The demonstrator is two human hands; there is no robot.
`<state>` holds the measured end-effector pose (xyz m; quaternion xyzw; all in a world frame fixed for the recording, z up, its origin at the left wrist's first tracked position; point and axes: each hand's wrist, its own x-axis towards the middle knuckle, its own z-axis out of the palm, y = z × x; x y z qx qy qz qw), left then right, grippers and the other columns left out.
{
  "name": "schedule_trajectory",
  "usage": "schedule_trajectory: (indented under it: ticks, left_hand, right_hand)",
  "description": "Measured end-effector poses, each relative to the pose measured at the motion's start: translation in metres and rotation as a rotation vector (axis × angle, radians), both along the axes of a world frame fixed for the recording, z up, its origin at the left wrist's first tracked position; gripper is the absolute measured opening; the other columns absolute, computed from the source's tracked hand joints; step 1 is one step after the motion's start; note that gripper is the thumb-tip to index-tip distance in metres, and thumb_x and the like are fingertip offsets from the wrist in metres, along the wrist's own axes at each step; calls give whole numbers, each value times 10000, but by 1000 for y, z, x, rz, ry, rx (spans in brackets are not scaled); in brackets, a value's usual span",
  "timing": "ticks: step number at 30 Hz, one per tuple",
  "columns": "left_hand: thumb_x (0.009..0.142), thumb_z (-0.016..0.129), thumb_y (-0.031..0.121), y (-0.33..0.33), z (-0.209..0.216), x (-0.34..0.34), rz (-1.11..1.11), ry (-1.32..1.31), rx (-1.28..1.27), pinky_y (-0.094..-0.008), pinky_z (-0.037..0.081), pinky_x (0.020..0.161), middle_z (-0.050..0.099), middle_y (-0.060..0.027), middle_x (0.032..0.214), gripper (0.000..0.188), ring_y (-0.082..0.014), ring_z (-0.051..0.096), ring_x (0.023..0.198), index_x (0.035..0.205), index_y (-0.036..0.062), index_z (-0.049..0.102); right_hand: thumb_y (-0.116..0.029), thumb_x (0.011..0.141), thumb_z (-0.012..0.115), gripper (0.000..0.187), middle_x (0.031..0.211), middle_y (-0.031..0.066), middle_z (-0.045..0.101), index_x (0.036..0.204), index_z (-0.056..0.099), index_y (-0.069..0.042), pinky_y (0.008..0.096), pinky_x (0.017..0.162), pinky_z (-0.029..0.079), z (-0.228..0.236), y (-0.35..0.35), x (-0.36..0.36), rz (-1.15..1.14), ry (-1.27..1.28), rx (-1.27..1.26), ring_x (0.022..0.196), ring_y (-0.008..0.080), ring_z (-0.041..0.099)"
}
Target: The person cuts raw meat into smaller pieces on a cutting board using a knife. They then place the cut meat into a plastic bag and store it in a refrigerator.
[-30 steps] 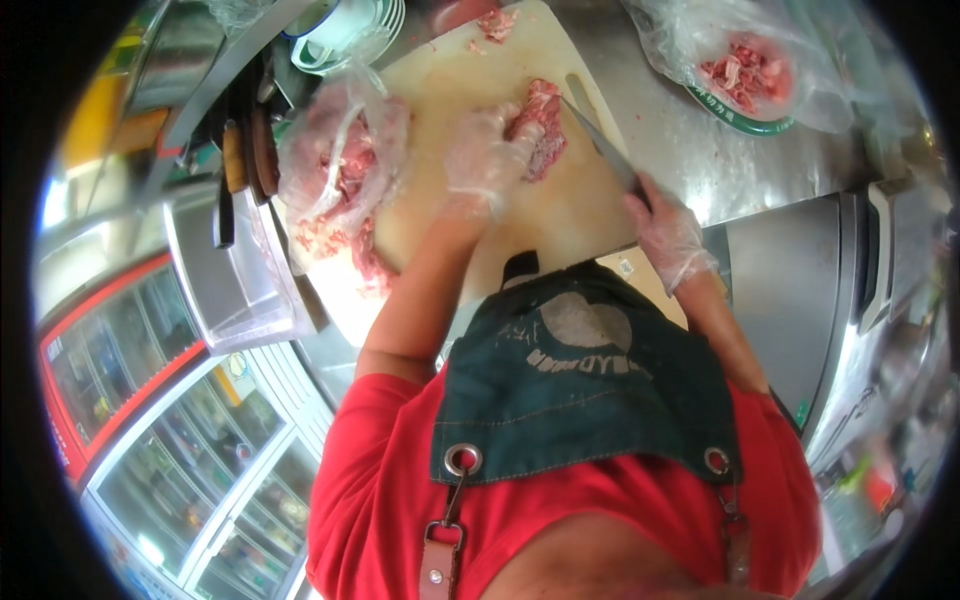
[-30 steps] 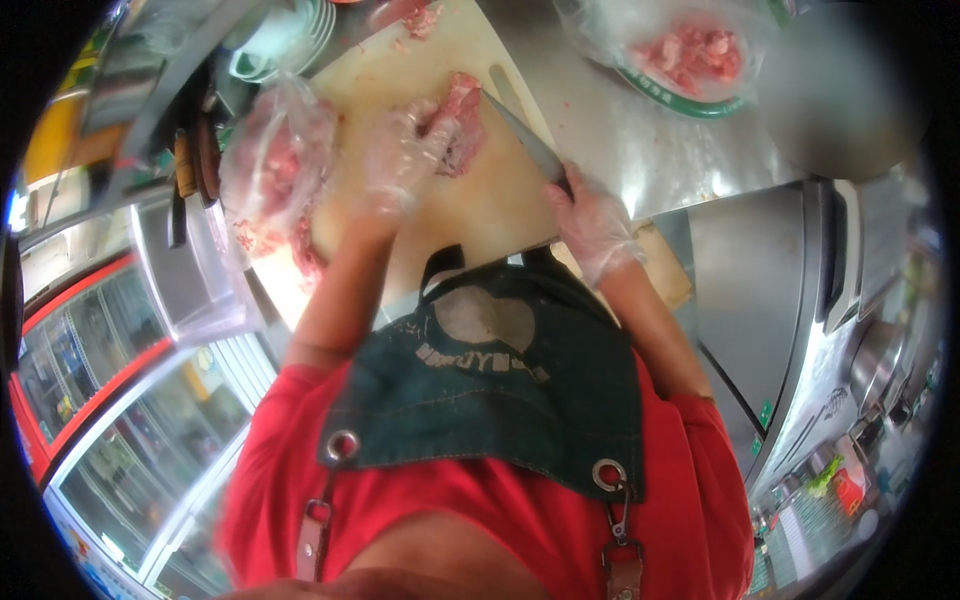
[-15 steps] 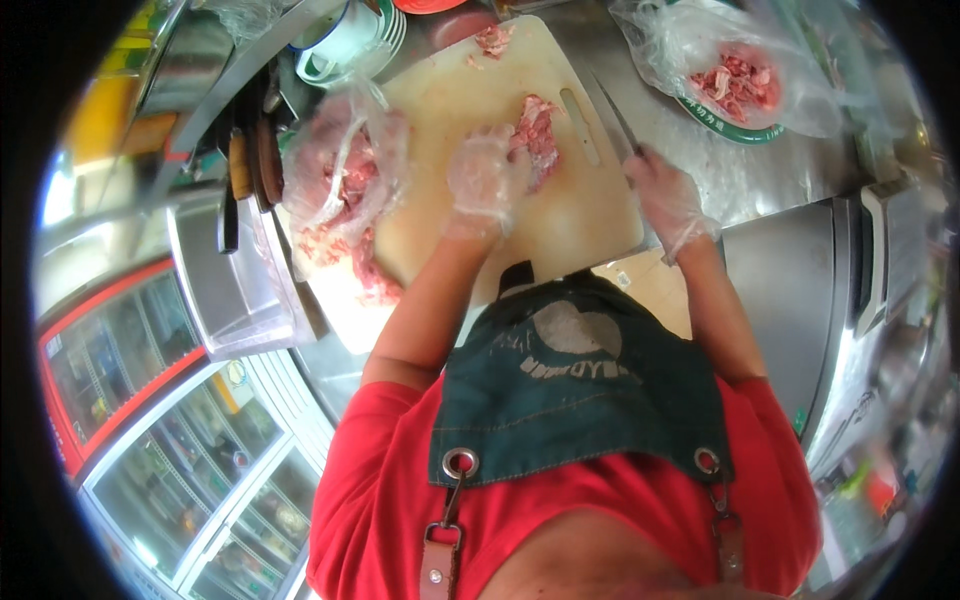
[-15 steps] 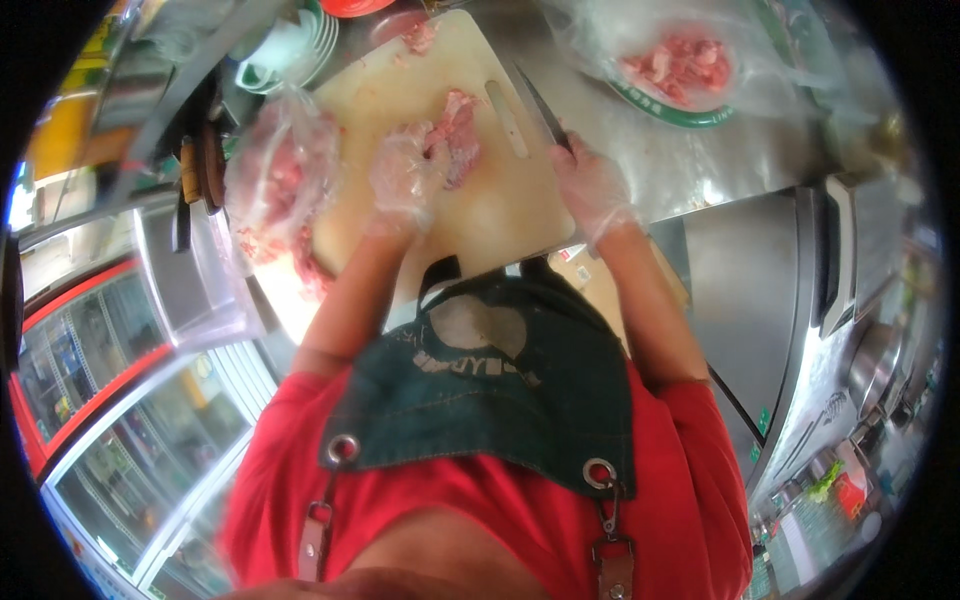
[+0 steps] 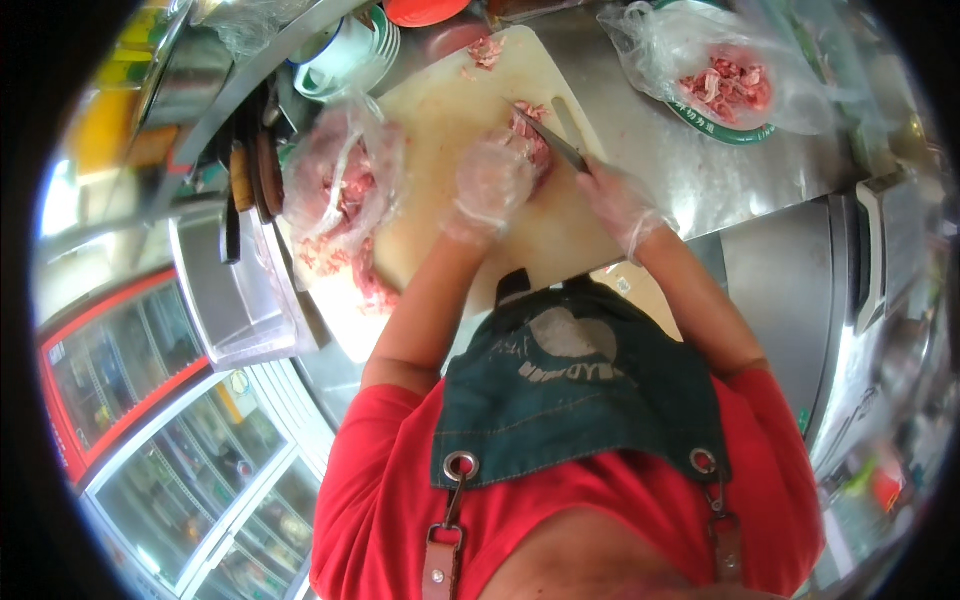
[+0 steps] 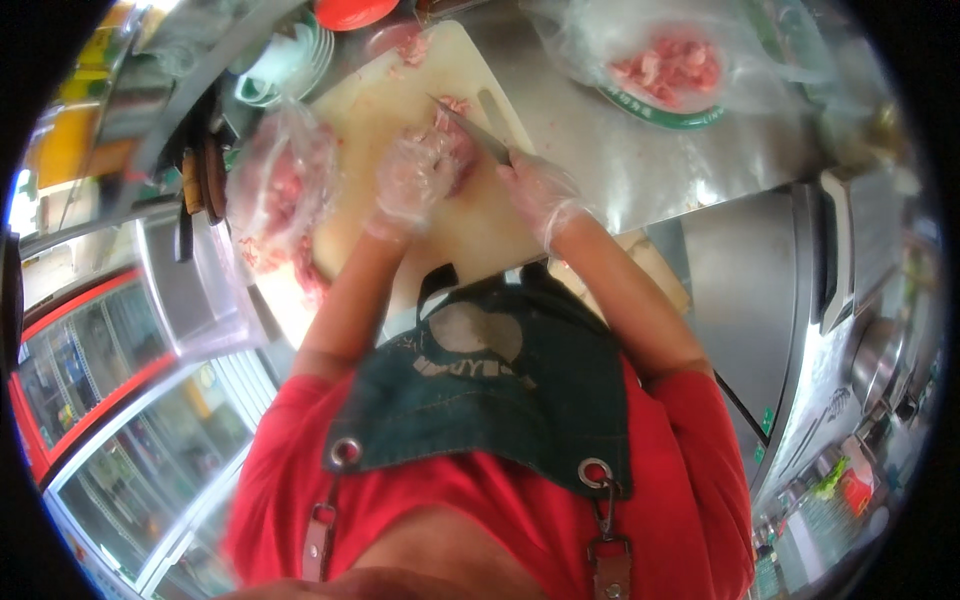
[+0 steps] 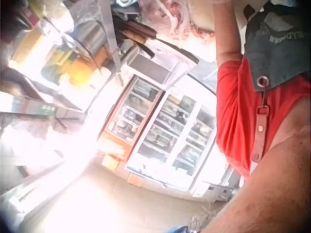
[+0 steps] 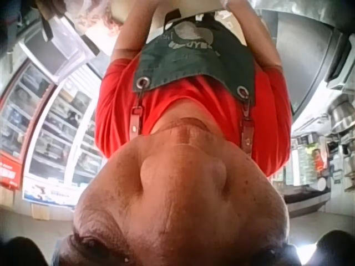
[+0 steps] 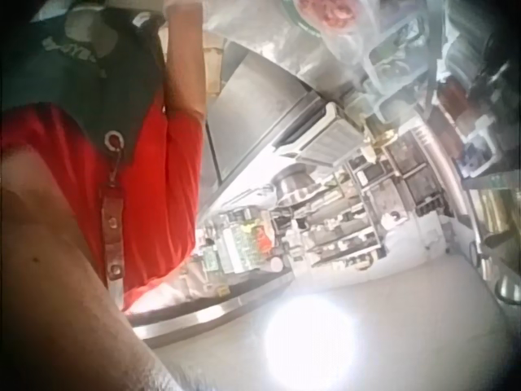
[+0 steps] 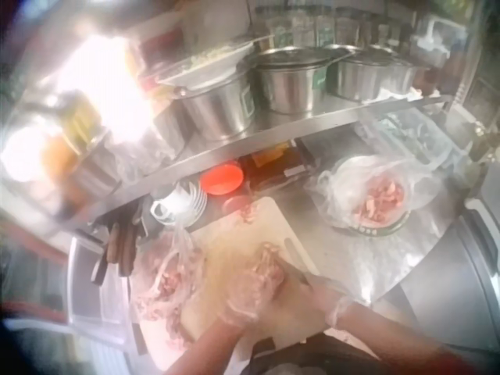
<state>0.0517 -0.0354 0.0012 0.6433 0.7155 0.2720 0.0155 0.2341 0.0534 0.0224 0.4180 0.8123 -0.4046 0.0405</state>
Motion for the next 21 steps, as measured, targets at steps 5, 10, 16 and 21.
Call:
schedule_trajectory:
  ticks: [5,10,16,21]
  left_hand:
    - [716,611,47,-3,2,0,52,-18,-7,-427,490,721,635,-143,869,184,-340,592,854,887,71,675]
    - [780,628,70,-9,-2,4,176,-104,-11,-389,500,758,649,-144,912,110,-303,608,882,881,45,663]
    - [859,624,203,-17,-11,-3,545,-840,-54,-378,510,794,643,-145,961,202,-311,621,916,1001,62,655]
    - [852,645,227,-9,26,7,582,-715,-54,-344,482,879,621,-175,1130,333,-277,611,1003,1139,58,633]
  right_hand:
    - [-335,955,459,396,934,252,630,1120,578,4,436,799,473,-13,15,-22,92,103,86,876,384,614]
    - [-337,925,499,313,684,101,574,887,599,-43,339,509,456,-12,29,-30,-205,234,-389,547,188,545]
    - [-337,911,515,310,649,109,563,879,609,-43,323,536,452,12,32,-17,-410,244,-680,531,194,546]
    - [-324,913,533,418,724,109,602,1185,598,-12,329,584,470,-8,21,10,-152,294,-139,632,220,593]
